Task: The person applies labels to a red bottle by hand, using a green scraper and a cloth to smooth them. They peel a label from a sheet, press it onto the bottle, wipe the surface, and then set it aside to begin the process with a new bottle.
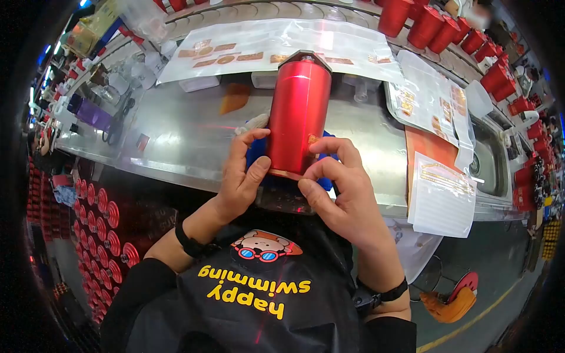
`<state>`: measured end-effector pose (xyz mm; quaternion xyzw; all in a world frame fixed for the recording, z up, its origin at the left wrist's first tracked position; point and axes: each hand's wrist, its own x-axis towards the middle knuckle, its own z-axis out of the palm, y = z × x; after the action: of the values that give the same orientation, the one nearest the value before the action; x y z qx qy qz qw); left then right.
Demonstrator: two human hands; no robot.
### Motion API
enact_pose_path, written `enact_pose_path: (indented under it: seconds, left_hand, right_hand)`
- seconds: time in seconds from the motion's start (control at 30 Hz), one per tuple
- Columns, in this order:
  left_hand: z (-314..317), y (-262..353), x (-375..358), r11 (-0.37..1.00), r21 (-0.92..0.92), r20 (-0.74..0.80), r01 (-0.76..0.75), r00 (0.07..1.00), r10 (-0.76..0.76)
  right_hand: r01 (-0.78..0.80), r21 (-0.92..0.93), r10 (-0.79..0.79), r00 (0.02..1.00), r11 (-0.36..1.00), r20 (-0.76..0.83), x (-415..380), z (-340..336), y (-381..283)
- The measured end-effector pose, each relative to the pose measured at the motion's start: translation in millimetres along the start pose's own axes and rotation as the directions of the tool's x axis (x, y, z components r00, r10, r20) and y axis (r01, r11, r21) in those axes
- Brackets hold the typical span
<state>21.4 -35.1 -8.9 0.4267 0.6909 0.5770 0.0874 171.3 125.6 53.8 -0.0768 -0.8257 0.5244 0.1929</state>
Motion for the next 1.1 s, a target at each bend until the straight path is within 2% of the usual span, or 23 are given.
enact_pose_path:
  seconds: [0.2,0.3,0.4,0.5,0.7,0.9,1.0,1.1]
  left_hand:
    - [3,-1,3,0.997,0.003,-0.017,-0.082,0.997,0.082]
    - [4,-2,2,0.996,0.019,-0.015,-0.087,0.996,0.088]
    - [5,-3,2,0.995,0.028,-0.019,-0.096,0.995,0.096]
    - [7,-2,2,0.994,0.036,-0.026,-0.104,0.994,0.105]
    - [7,-3,2,0.991,0.046,-0.024,-0.123,0.992,0.124]
    - [7,-2,2,0.994,0.03,-0.016,-0.105,0.994,0.105]
    - [7,-2,2,0.995,0.029,-0.014,-0.098,0.995,0.099]
    - [8,-3,1,0.995,0.018,-0.015,-0.094,0.995,0.094]
  right_hand:
    - [0.036,-0.022,-0.036,0.999,0.999,0.021,1,-1,-6]
    - [-0.058,0.045,0.059,0.998,0.997,0.0,-2,-2,-2]
    - [-0.122,0.015,0.122,0.992,0.992,-0.01,-5,-4,2]
    - [-0.131,0.022,0.132,0.991,0.991,-0.035,-7,-1,13]
    - [-0.038,0.032,0.04,0.998,0.999,-0.057,-9,0,25]
    - [-0.073,0.008,0.073,0.994,0.997,-0.082,-8,3,25]
    - [-0.027,-0.009,0.025,0.994,1.0,-0.103,-8,5,31]
    - [-0.063,0.017,0.065,0.991,0.998,-0.12,-7,6,27]
